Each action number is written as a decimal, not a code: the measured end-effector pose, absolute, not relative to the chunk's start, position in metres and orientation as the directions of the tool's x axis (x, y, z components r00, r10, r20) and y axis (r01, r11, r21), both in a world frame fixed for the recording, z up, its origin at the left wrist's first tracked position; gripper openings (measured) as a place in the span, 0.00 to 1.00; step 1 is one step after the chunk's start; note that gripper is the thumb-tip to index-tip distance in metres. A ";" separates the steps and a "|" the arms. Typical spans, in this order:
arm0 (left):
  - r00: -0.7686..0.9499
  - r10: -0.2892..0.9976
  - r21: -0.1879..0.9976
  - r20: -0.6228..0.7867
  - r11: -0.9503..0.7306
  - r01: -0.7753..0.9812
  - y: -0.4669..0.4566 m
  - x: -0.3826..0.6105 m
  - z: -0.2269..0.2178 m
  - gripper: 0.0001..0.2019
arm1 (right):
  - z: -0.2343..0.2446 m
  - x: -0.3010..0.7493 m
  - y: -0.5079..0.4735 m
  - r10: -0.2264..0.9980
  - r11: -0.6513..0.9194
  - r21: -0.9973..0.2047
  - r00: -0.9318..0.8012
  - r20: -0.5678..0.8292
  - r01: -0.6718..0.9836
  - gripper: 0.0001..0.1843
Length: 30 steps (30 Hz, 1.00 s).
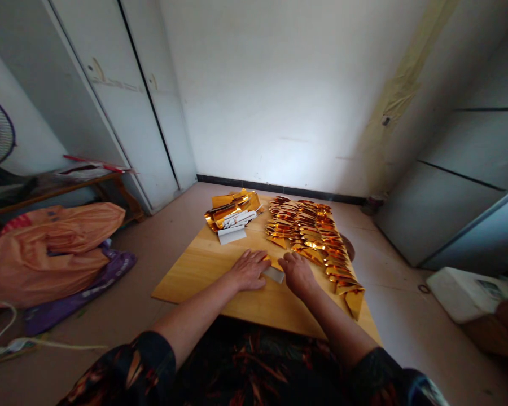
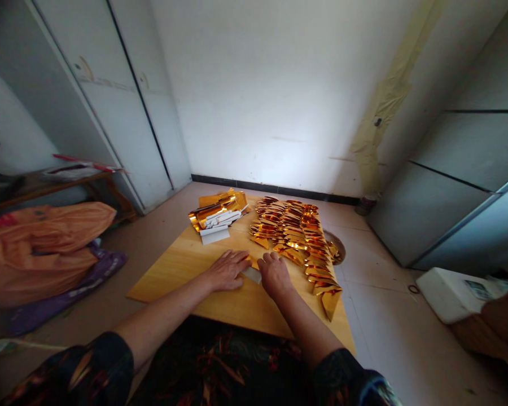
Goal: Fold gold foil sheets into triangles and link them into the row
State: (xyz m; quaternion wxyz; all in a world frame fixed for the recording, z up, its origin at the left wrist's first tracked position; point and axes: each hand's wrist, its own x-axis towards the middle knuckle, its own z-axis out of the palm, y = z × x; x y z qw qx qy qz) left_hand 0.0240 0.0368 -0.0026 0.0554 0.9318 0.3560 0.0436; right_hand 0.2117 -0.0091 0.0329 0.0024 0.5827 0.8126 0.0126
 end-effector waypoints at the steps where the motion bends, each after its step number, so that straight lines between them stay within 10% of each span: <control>1: 0.734 0.678 0.143 0.030 -0.730 0.669 0.037 0.024 -0.003 0.26 | 0.033 0.209 -0.002 0.934 0.356 -0.017 -0.355 0.028 0.935 0.16; 30: 0.681 0.729 0.163 -0.075 -0.665 0.729 0.038 0.020 -0.002 0.29 | 0.021 0.242 0.011 0.885 0.454 -0.122 -0.463 -0.052 0.882 0.18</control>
